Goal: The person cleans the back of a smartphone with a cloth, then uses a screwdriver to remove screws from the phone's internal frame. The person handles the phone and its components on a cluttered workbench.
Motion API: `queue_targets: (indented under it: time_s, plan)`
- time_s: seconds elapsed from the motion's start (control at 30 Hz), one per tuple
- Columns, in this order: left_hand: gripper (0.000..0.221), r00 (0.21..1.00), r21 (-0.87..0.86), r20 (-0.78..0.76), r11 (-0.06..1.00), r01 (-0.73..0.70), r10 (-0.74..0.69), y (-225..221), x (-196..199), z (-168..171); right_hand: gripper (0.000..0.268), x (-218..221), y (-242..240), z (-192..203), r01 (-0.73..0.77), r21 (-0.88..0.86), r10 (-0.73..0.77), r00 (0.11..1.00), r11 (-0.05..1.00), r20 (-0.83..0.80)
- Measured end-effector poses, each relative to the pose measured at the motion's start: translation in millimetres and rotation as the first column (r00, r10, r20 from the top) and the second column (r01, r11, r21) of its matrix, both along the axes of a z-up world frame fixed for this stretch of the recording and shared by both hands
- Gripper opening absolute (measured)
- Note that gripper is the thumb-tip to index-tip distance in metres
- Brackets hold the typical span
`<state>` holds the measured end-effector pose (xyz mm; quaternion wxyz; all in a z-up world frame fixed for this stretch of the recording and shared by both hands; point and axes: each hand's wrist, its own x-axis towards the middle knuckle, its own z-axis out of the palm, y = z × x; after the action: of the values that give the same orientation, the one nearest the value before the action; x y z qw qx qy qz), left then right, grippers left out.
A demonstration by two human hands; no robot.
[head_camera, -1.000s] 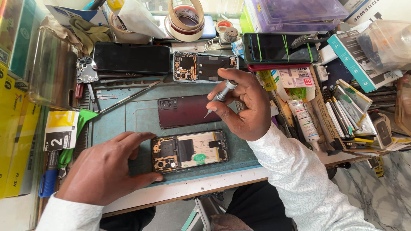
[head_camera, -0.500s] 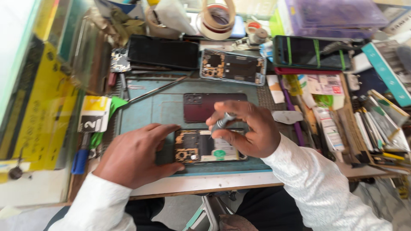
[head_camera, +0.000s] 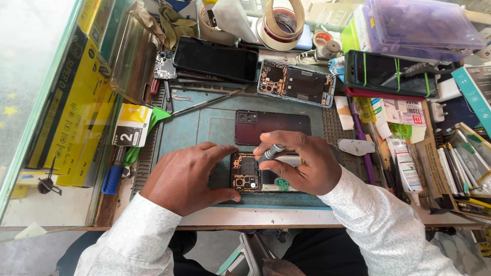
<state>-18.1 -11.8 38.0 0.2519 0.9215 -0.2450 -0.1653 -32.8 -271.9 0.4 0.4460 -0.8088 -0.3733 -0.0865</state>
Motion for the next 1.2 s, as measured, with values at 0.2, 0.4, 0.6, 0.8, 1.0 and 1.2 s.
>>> queue_targets:
  time_s: [0.2,0.4,0.6,0.8,1.0,1.2]
  plan:
    - [0.086,1.000,-0.048,0.029,0.999,0.009,-0.008,0,-1,-2,0.052,1,2,3,-0.004,0.000,0.004,1.000,1.000,0.029]
    - [0.088,1.000,-0.021,-0.013,1.000,0.003,-0.003,-2,0,0,0.053,1,2,5,-0.002,-0.007,0.002,0.998,1.000,0.067]
    - [0.091,0.998,0.020,-0.058,1.000,-0.021,0.022,-5,1,3,0.054,3,0,5,0.023,-0.030,-0.018,0.988,0.999,0.154]
    - [0.091,0.999,-0.003,-0.046,1.000,-0.020,0.020,-5,0,2,0.044,2,1,6,0.014,-0.033,-0.013,0.999,0.999,0.038]
    - [0.092,0.999,0.000,-0.043,0.999,-0.033,0.033,-5,0,1,0.042,-3,5,11,-0.116,0.078,0.121,0.991,0.990,-0.063]
    - [0.094,0.998,0.052,-0.057,0.998,-0.025,0.028,-5,0,1,0.053,3,4,16,0.045,-0.092,-0.028,0.984,0.995,0.176]
